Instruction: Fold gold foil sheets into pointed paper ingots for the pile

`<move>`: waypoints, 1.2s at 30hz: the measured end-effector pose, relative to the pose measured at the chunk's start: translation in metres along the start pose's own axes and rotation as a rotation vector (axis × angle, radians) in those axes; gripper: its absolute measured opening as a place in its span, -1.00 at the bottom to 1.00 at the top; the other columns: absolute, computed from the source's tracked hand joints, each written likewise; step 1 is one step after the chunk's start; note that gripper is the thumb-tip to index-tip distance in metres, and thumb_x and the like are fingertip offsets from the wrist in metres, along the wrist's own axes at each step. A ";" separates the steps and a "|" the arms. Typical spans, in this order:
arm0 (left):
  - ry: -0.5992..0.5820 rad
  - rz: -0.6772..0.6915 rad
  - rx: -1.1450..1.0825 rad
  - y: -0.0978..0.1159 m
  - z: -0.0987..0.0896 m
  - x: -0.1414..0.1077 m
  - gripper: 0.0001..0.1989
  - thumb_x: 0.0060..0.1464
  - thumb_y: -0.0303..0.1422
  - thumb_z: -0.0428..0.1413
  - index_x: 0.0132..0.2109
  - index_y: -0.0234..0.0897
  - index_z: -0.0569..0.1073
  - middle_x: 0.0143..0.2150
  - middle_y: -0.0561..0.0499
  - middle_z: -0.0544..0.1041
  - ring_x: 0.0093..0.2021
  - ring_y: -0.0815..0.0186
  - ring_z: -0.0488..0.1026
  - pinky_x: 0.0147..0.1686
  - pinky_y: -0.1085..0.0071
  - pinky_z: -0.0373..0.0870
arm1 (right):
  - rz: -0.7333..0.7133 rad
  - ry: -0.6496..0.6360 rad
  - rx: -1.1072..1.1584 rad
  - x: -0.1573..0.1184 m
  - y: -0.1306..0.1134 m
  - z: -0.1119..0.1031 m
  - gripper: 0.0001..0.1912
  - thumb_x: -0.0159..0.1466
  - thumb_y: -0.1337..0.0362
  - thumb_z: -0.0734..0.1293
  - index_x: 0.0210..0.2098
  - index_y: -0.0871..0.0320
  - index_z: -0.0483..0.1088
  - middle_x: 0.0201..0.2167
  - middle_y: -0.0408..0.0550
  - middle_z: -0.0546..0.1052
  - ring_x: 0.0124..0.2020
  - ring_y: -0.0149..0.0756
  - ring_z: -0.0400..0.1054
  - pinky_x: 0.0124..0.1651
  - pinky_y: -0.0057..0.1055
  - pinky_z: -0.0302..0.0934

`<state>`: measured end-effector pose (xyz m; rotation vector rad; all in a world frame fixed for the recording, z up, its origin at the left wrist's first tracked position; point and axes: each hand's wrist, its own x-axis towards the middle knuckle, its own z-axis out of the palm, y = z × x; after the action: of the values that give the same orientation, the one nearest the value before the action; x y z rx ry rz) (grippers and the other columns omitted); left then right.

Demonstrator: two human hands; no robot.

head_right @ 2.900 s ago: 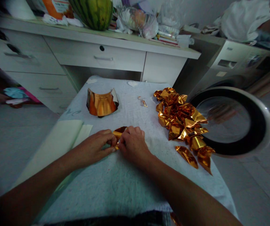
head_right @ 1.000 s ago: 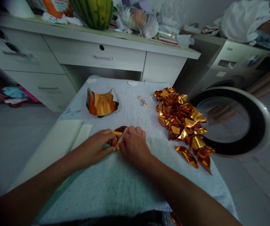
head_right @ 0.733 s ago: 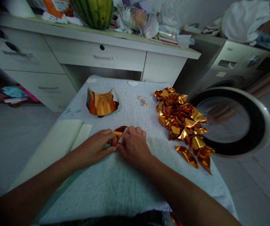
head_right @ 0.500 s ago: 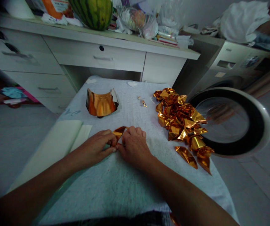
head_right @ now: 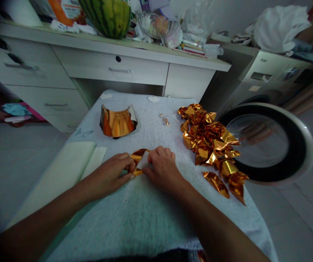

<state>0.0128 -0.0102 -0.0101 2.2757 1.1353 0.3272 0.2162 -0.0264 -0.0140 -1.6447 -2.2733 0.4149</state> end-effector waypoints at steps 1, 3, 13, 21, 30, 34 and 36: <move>-0.001 0.001 0.003 0.000 0.000 0.000 -0.93 0.09 -0.43 0.09 -0.35 -0.23 0.33 -0.30 0.02 0.38 -0.23 0.23 0.32 -0.24 0.31 0.22 | -0.011 0.006 0.014 0.000 0.001 -0.001 -0.83 0.20 0.24 0.37 -0.25 0.13 0.32 -0.21 -0.05 0.35 -0.13 -0.14 0.16 -0.10 -0.21 0.05; -0.001 -0.002 0.007 -0.001 0.001 0.000 -0.94 0.09 -0.43 0.09 -0.34 -0.23 0.33 -0.29 0.02 0.38 -0.22 0.23 0.31 -0.24 0.32 0.23 | -0.033 0.024 0.046 0.001 0.002 -0.002 -0.85 0.18 0.30 0.36 -0.28 0.13 0.31 -0.22 -0.05 0.35 -0.13 -0.14 0.17 -0.10 -0.22 0.07; 0.011 0.021 0.059 0.003 0.000 -0.002 -0.96 0.11 -0.45 0.05 -0.31 -0.23 0.36 -0.27 0.00 0.39 -0.20 0.21 0.33 -0.21 0.30 0.26 | -0.175 0.059 0.126 0.016 -0.001 0.000 -0.56 0.25 0.43 0.23 0.13 0.16 0.30 0.15 0.05 0.37 0.13 -0.07 0.12 0.15 -0.08 -0.02; 0.158 -0.002 0.053 -0.002 0.004 -0.004 -0.93 0.08 -0.42 0.09 -0.25 -0.23 0.36 -0.21 -0.01 0.36 -0.15 0.18 0.31 -0.15 0.24 0.27 | -0.105 0.082 0.126 0.019 -0.002 -0.001 -0.81 0.38 0.36 0.20 -0.24 0.12 0.46 -0.17 -0.06 0.52 -0.09 -0.20 0.22 0.00 -0.19 0.01; 0.234 -0.102 0.118 -0.007 0.006 -0.005 -0.77 -0.02 -0.36 0.18 -0.16 -0.22 0.41 -0.08 -0.05 0.34 -0.06 0.09 0.24 -0.07 0.16 0.25 | -0.005 0.111 0.198 0.019 0.001 0.003 -0.84 0.23 0.46 0.32 -0.20 0.14 0.42 -0.30 -0.08 0.46 -0.18 -0.20 0.21 -0.09 -0.27 0.06; 0.196 -0.061 0.079 -0.002 0.005 -0.003 -0.88 0.01 -0.39 0.15 -0.26 -0.21 0.36 -0.18 -0.01 0.38 -0.12 0.12 0.28 -0.14 0.20 0.23 | -0.017 0.112 0.194 0.018 0.004 0.001 -0.89 0.25 0.44 0.30 -0.29 0.13 0.42 -0.31 -0.08 0.44 -0.17 -0.20 0.20 -0.08 -0.27 0.06; 0.165 -0.062 0.015 0.001 0.004 -0.002 -0.89 0.04 -0.41 0.11 -0.28 -0.20 0.31 -0.25 0.03 0.40 -0.17 0.15 0.32 -0.19 0.24 0.23 | -0.018 0.128 0.224 0.017 0.005 -0.001 -0.90 0.25 0.44 0.29 -0.32 0.13 0.38 -0.29 -0.08 0.44 -0.16 -0.21 0.20 -0.08 -0.28 0.06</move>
<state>0.0137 -0.0139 -0.0131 2.2542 1.2917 0.4910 0.2158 -0.0085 -0.0142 -1.4948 -2.0646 0.5233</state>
